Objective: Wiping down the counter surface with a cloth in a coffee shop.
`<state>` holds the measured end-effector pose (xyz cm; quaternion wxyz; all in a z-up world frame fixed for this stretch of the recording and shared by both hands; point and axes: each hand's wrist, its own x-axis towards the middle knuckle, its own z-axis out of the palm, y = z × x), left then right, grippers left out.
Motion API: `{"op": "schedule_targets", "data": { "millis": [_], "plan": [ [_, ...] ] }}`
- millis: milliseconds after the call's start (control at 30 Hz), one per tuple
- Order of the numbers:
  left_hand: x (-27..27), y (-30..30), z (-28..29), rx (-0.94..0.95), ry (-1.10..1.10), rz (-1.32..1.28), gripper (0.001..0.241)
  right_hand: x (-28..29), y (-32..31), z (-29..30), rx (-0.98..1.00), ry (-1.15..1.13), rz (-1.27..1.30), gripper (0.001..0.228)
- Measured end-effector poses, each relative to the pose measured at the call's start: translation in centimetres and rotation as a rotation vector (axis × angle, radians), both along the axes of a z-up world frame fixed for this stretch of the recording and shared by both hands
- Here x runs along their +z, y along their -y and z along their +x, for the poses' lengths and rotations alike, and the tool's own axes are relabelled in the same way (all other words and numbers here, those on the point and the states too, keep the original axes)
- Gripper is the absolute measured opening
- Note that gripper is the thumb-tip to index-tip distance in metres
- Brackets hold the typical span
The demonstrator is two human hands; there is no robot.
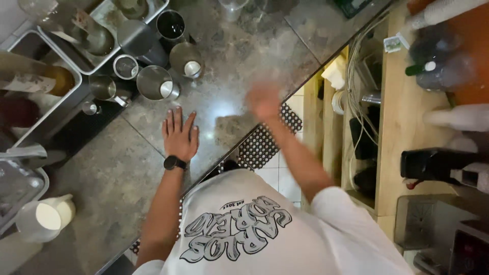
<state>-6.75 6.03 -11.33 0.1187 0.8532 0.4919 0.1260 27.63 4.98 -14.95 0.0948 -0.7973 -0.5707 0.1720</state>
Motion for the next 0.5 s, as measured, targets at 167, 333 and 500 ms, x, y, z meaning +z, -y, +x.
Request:
{"op": "schedule_targets", "data": {
  "millis": [167, 333, 500],
  "plan": [
    [-1.1, 0.0, -0.5, -0.033, -0.043, 0.043, 0.048, 1.8, 9.7, -12.9, 0.546, 0.086, 0.629, 0.046],
    [-1.8, 0.1, -0.2, 0.021, -0.024, 0.071, 0.046, -3.6, 5.0, 4.0, -0.027, -0.336, 0.388, 0.054],
    [-2.4, 0.4, -0.8, 0.045, 0.001, 0.075, 0.045, -1.5, 1.5, 8.3, -0.080, 0.267, 0.103, 0.057]
  ]
}}
